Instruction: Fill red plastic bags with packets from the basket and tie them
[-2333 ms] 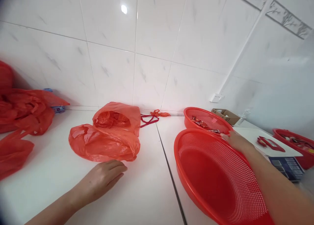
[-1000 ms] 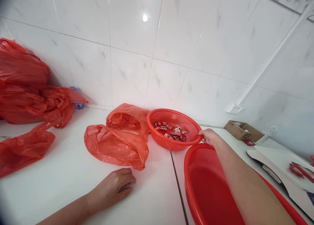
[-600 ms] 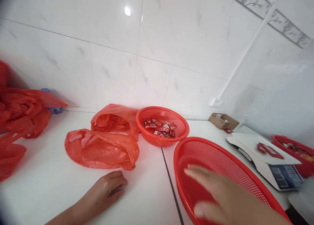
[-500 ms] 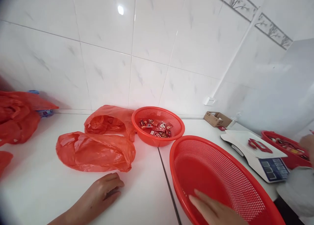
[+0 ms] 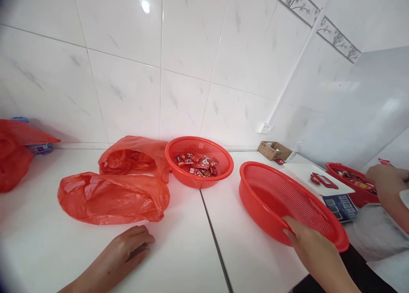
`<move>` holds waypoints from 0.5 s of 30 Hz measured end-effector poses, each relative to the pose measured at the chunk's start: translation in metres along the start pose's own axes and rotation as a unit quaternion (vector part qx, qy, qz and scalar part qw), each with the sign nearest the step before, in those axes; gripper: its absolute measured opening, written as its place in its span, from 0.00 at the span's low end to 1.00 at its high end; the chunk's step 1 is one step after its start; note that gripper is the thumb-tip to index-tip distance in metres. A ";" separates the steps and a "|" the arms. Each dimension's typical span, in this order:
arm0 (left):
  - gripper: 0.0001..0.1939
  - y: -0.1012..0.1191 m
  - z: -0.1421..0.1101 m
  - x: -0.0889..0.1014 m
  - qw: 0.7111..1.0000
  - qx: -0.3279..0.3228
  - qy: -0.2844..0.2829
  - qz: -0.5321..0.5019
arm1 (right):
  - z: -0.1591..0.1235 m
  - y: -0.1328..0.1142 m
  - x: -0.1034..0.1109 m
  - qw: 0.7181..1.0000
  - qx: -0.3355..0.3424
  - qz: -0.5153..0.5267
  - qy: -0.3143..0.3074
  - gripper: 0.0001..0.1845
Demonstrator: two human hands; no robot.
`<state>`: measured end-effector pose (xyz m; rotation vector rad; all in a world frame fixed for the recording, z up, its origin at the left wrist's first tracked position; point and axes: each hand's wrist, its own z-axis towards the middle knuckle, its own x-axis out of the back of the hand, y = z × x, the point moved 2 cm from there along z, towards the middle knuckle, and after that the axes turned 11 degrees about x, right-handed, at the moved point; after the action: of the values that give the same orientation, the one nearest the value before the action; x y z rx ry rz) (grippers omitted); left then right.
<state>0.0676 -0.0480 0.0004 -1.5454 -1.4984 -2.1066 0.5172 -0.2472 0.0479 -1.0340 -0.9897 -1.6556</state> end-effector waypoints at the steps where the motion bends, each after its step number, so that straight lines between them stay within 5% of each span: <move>1: 0.12 0.001 0.000 0.001 1.000 0.002 0.002 0.000 | 0.021 -0.001 -0.002 0.999 -0.015 -0.011 -0.032 0.20; 5: 0.12 0.002 -0.001 0.002 1.000 0.003 0.014 -0.001 | 0.105 -0.010 -0.013 0.993 -0.014 -0.077 -0.090 0.18; 8: 0.12 0.000 -0.001 -0.001 1.000 -0.005 0.027 0.004 | 0.156 -0.025 -0.016 0.989 -0.011 -0.131 -0.069 0.18; 11: 0.12 -0.003 -0.001 -0.004 0.999 -0.018 0.044 0.011 | 0.187 -0.060 -0.009 0.992 0.005 -0.127 0.025 0.26; 13: 0.13 -0.005 -0.002 -0.006 0.997 -0.043 0.063 0.018 | 0.195 -0.098 0.000 0.986 0.088 -0.072 0.121 0.24; 15: 0.13 -0.008 -0.004 -0.005 0.989 -0.088 0.114 0.032 | 0.193 -0.137 0.005 0.969 0.203 -0.006 0.143 0.22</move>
<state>0.0625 -0.0493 -0.0083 -1.3285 -1.2007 -2.3378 0.4228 -0.0350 0.0937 -0.5032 -1.0801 -1.4768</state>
